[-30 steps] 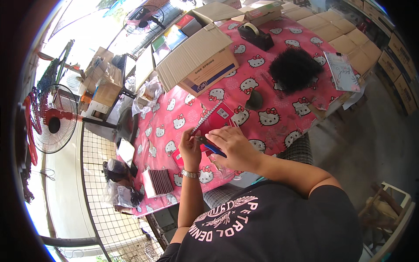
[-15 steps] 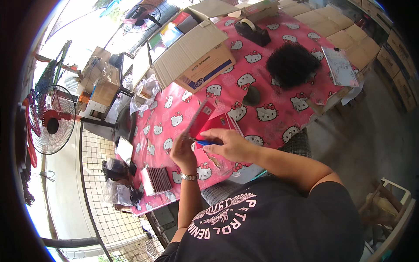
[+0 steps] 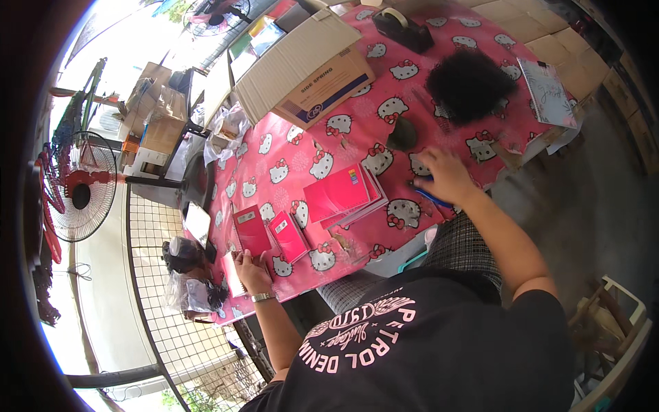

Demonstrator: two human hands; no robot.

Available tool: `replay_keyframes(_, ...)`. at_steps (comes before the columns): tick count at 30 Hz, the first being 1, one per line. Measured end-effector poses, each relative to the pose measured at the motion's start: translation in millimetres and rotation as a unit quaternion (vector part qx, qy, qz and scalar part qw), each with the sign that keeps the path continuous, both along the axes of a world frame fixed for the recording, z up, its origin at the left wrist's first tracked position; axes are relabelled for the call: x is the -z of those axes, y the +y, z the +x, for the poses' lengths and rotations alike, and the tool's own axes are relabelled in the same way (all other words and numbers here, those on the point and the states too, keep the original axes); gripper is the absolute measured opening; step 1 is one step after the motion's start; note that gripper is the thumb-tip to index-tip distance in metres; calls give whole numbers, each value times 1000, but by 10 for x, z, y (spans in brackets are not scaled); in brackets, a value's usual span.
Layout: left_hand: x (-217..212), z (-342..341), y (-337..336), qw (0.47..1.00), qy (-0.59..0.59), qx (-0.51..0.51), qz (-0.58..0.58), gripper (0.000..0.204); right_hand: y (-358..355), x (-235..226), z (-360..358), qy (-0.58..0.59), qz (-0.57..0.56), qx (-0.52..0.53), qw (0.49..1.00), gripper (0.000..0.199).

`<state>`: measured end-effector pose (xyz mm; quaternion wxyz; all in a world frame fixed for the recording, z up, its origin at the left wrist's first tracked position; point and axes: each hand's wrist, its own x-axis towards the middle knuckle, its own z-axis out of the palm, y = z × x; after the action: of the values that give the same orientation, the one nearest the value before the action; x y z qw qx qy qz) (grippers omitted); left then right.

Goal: The person assembles notebooks by aligning stacks of paper, inserting wire binding through the holes, and using pliers to secure the wire ends.

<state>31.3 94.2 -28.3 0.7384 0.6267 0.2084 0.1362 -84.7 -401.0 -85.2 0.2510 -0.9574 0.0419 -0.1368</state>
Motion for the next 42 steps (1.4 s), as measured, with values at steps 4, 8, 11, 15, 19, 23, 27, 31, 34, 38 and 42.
replay_keyframes(4, 392, -99, 8, 992, 48, 53, 106, 25, -671, 128, 539, -105, -84, 134, 982, 32)
replay_keyframes(8, 121, -19, -69, 915, -65, 86, 389, 17, -1053, 335, 836, -43, -244, 173, 953, 22)
replay_keyframes(11, -304, 177, -239, 814, -120, 128, 554, 14, -1134, 400, 918, -22, -279, 155, 947, 20)
replay_keyframes(15, -210, 510, -329, 719, -88, 302, 620, 17, -844, 236, 925, -13, -207, 129, 970, 20)
replay_keyframes(19, 219, 649, -499, 564, 11, 354, 746, 46, -828, 301, 1011, -10, -150, 169, 974, 19)
replay_keyframes(23, 107, 594, -577, 683, -25, 239, 690, 40, -878, 219, 1089, -13, -89, 224, 970, 21)
replay_keyframes(27, -588, 78, -1649, 702, -276, 329, 568, 34, -988, 62, 896, -62, 131, 225, 964, 37)
replay_keyframes(31, -585, -357, -2092, 561, -365, 410, 620, 29, -268, -136, 929, -89, 439, 126, 885, 43)
replay_keyframes(34, -399, -384, -2092, 516, -366, 420, 651, 29, -7, -377, 700, -140, 335, 10, 932, 40)
replay_keyframes(38, -440, -381, -2047, 482, -391, 455, 639, 30, 277, -771, 381, -109, 356, -76, 925, 27)
replay_keyframes(42, -716, -222, -2003, 516, -403, 453, 606, 31, 428, -896, 210, -141, 267, -122, 945, 24)
